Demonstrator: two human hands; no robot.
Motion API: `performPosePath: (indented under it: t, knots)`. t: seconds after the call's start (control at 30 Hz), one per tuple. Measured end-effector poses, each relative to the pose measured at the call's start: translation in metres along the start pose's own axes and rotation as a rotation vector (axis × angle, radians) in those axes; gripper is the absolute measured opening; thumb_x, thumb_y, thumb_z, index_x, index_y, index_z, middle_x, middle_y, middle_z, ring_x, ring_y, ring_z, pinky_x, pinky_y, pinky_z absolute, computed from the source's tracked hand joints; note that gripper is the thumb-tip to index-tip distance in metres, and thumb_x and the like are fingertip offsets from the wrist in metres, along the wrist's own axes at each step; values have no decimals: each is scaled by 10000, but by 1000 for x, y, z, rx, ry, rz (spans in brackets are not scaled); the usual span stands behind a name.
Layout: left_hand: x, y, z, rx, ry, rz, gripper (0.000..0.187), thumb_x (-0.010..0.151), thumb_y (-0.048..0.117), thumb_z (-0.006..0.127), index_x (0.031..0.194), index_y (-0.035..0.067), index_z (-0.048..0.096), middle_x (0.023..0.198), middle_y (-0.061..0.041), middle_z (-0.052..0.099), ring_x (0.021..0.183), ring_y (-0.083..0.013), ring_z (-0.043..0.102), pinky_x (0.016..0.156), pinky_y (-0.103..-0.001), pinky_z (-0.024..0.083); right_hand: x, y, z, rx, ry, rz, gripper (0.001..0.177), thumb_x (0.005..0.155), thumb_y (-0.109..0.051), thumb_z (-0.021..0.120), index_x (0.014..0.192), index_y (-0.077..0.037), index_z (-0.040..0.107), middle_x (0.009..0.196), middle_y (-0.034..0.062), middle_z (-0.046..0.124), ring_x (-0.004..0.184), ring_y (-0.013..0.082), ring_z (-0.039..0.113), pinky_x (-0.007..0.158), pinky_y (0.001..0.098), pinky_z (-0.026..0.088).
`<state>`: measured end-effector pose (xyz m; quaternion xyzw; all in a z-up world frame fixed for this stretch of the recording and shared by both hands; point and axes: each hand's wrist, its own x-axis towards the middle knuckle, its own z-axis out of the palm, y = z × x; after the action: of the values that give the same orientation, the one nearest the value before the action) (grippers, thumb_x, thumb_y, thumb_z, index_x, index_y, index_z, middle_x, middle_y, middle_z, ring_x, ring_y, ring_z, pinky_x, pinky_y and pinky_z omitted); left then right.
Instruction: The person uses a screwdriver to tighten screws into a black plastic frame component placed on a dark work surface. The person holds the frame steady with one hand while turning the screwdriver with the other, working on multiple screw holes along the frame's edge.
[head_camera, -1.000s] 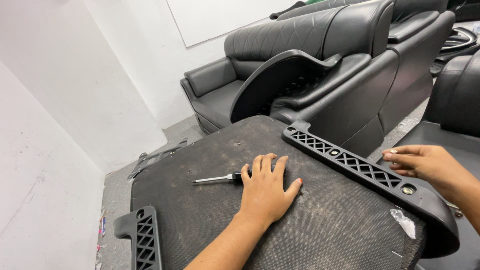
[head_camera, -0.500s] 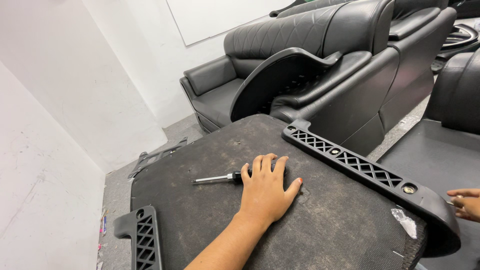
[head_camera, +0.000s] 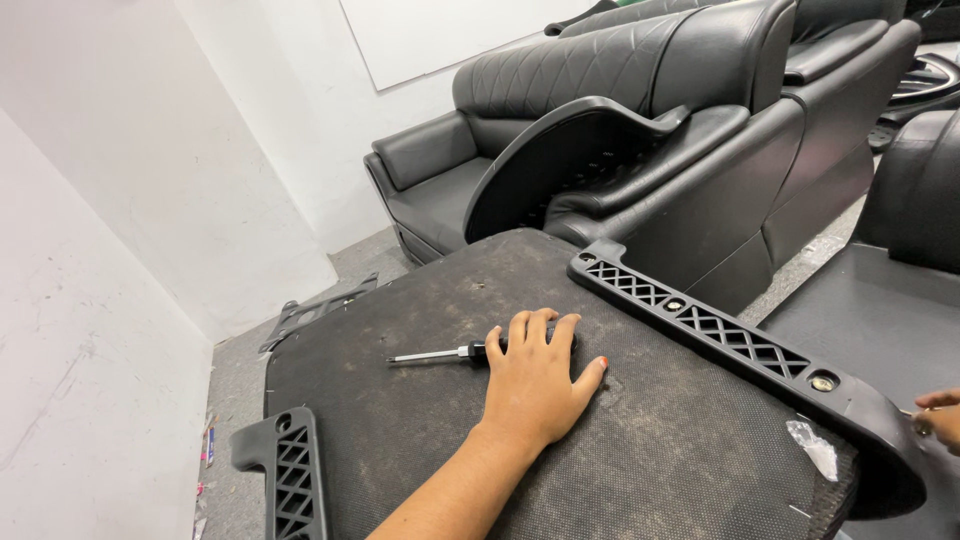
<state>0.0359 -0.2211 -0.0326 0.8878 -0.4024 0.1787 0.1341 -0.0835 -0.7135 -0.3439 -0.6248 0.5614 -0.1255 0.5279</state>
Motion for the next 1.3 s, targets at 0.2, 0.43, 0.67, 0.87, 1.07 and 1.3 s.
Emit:
performPosePath:
  t: [0.2,0.43,0.67,0.87,1.07,1.3]
  knots:
    - [1,-1,1,9,-5,-2,636,903,497,597,1397,101,536,1416,-137,490,1390,-311,361,1132,-670,182,-9,-73,-10,-164,145,-505,329,942,-156,790,1263,-92,753,1149,222,762,898,303,736,728,463,622]
    - [-1,-3,4,10,28,14,644,901,508,601,1398,104,540,1407,-138,512,1369,-319,393,1132,-662,207,-146,-198,-12,-110,-37,-781,319,926,-245,756,1211,-103,779,1076,135,797,898,220,720,764,351,558]
    - [-2,-7,1,61,-1,11,666,899,524,603,1406,101,514,1402,-143,513,1368,-336,385,1110,-680,205,-317,-271,18,-218,-234,-958,340,870,-313,780,1169,-152,780,957,72,799,767,166,682,688,328,534]
    - [1,-20,-4,65,-54,-14,717,887,548,619,1428,92,499,1410,-152,521,1367,-327,407,1126,-599,279,-364,-279,69,-315,-560,-1192,356,791,-255,783,1120,-118,786,920,71,780,730,139,658,682,299,553]
    - [3,-36,-19,150,-96,-105,731,841,584,678,1380,111,539,1424,-135,509,1378,-319,394,1132,-647,245,-383,-273,104,-508,-680,-1200,537,751,-348,811,1245,-173,690,1105,60,750,930,171,763,827,323,586]
    - [1,-55,-42,137,-283,-270,768,778,665,702,1347,161,597,1403,-96,556,1382,-306,433,1153,-684,251,-402,-279,127,-689,-679,-1243,620,725,-440,868,1254,-183,671,1173,86,759,1009,233,759,902,365,571]
